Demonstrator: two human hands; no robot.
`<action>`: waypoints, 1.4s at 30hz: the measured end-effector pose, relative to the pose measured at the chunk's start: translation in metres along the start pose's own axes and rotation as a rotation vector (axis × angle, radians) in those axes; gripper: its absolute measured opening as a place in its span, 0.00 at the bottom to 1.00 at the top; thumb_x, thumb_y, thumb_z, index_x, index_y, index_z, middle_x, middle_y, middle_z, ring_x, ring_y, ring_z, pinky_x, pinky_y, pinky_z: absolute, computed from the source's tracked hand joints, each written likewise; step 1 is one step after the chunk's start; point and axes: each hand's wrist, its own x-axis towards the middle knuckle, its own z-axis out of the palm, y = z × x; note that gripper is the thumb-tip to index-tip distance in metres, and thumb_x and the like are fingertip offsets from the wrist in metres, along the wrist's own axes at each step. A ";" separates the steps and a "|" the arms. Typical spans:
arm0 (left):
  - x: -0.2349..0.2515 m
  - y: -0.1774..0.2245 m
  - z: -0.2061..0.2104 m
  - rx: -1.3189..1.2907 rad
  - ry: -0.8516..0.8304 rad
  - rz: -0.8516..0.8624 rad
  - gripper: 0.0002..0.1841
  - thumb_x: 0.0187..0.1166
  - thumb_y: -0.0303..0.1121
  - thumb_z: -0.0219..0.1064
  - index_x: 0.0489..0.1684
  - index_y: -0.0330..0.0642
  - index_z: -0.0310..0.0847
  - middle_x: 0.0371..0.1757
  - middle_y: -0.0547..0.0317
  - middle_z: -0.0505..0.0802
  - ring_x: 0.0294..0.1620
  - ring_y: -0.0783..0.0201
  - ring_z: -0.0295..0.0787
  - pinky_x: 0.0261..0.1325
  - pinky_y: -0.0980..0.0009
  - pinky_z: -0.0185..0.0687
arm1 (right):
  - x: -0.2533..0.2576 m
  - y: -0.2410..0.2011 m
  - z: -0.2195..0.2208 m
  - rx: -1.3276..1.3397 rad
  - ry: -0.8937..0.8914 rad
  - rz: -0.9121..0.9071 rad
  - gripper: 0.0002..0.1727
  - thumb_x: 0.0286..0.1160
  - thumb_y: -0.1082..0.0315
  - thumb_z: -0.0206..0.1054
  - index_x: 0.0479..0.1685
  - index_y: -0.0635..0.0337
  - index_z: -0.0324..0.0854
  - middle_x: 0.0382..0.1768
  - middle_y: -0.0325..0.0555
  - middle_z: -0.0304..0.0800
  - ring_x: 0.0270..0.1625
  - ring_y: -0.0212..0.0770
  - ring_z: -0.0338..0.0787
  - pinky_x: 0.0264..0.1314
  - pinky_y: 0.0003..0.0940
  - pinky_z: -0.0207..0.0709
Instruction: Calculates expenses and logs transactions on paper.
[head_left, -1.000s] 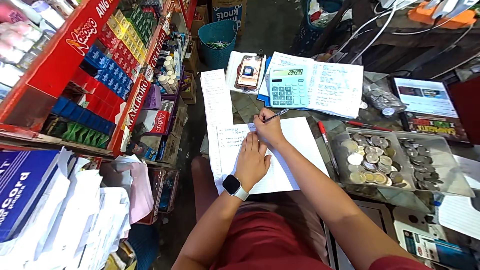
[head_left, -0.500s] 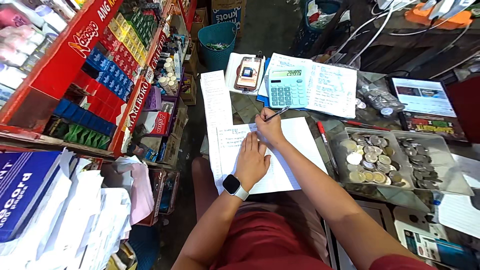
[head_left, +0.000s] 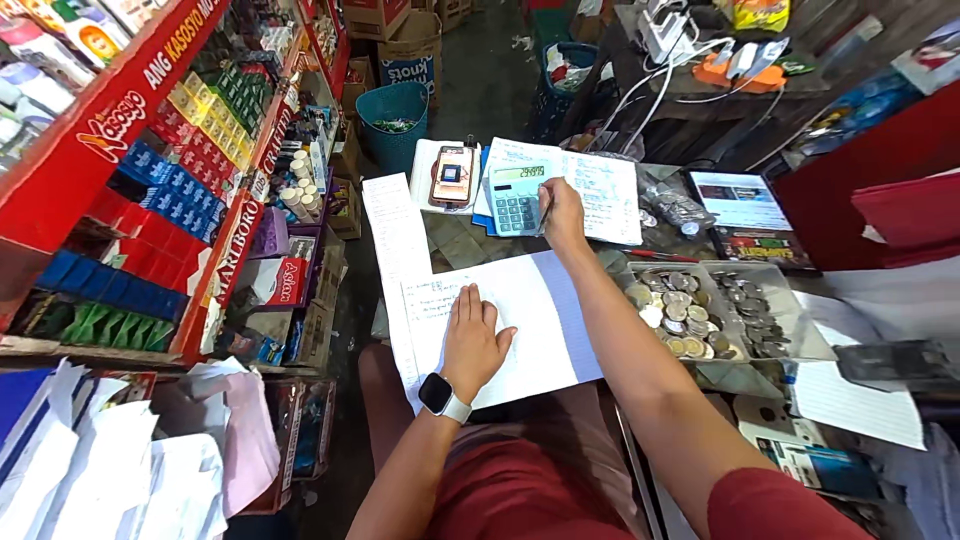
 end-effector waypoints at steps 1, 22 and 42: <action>0.000 0.000 -0.001 0.002 -0.008 -0.004 0.36 0.88 0.59 0.48 0.71 0.30 0.78 0.89 0.27 0.63 0.92 0.34 0.52 0.92 0.47 0.47 | 0.007 0.005 -0.002 -0.062 -0.052 -0.017 0.20 0.92 0.64 0.54 0.64 0.75 0.79 0.60 0.73 0.86 0.71 0.71 0.81 0.78 0.61 0.69; 0.004 0.005 -0.002 -0.008 -0.001 -0.004 0.35 0.87 0.58 0.52 0.72 0.31 0.78 0.88 0.28 0.65 0.92 0.35 0.54 0.92 0.48 0.48 | 0.012 0.015 -0.010 -0.183 -0.250 -0.083 0.22 0.92 0.58 0.56 0.63 0.73 0.78 0.64 0.76 0.82 0.76 0.77 0.75 0.73 0.76 0.61; 0.001 0.008 -0.005 -0.003 -0.009 -0.004 0.37 0.86 0.59 0.52 0.73 0.29 0.77 0.85 0.27 0.70 0.90 0.32 0.59 0.91 0.44 0.48 | -0.075 -0.063 0.000 0.548 -0.255 0.097 0.30 0.95 0.53 0.39 0.69 0.64 0.82 0.62 0.58 0.79 0.53 0.43 0.85 0.55 0.38 0.80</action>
